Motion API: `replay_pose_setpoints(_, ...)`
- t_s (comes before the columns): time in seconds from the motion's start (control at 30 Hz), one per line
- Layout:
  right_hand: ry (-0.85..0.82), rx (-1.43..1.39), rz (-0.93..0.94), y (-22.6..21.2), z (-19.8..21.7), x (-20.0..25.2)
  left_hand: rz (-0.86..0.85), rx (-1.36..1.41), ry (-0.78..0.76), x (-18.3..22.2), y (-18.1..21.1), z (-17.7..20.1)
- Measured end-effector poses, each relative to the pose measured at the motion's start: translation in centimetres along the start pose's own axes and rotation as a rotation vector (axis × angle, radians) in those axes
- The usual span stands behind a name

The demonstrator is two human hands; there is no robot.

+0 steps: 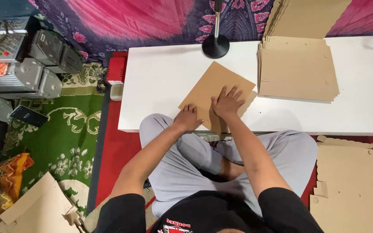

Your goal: Folding flat cardboard sheets into boxes on a low table while sitting on the floor.

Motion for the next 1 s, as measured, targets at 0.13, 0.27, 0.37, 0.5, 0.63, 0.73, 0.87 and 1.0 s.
replay_pose_setpoints(0.13, 0.023, 0.122, 0.138, 0.3, 0.4, -0.1, 0.159, -0.056, 0.013, -1.7, -2.2, 0.4)
replay_pose_setpoints(0.27, 0.232, 0.234, 0.316, 0.1, -0.4, 2.1, 0.32, -0.1, 0.045, -5.7, -5.8, -0.5)
replay_pose_setpoints(0.37, 0.466, 0.247, 0.47, -0.5, -4.9, 2.9, 0.341, -0.014, 0.13, -8.3, -7.7, -0.5)
replay_pose_setpoints(0.5, 0.568, 0.247, 0.542, -2.1, -4.8, 6.4, 0.291, 0.088, 0.206, -10.8, -8.3, -0.7)
replay_pose_setpoints(0.63, 0.682, 0.206, 0.629, -3.2, -3.9, 8.9, 0.299, 0.131, 0.164, -12.4, -8.0, -0.2)
replay_pose_setpoints(0.73, 0.662, 0.205, 0.663, -3.6, -3.6, 9.9, 0.308, 0.175, 0.16, -11.9, -6.7, 1.4)
replay_pose_setpoints(0.87, 0.678, 0.143, 0.731, -4.7, -2.6, 11.4, 0.357, 0.183, 0.122, -7.9, -2.9, 5.4)
replay_pose_setpoints(1.0, 0.668, -0.02, 0.83, -5.9, -5.2, 11.3, 0.442, 0.199, 0.144, -7.0, -1.9, 5.7)
Point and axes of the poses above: each hand's wrist, its own x-axis away from the middle knuckle, its own z-axis out of the back of the hand, y = z × x, the point moved 9 cm from there along -x, towards the middle knuckle, and after that the axes turned 7 degrees about x, right-handed, at the moved point
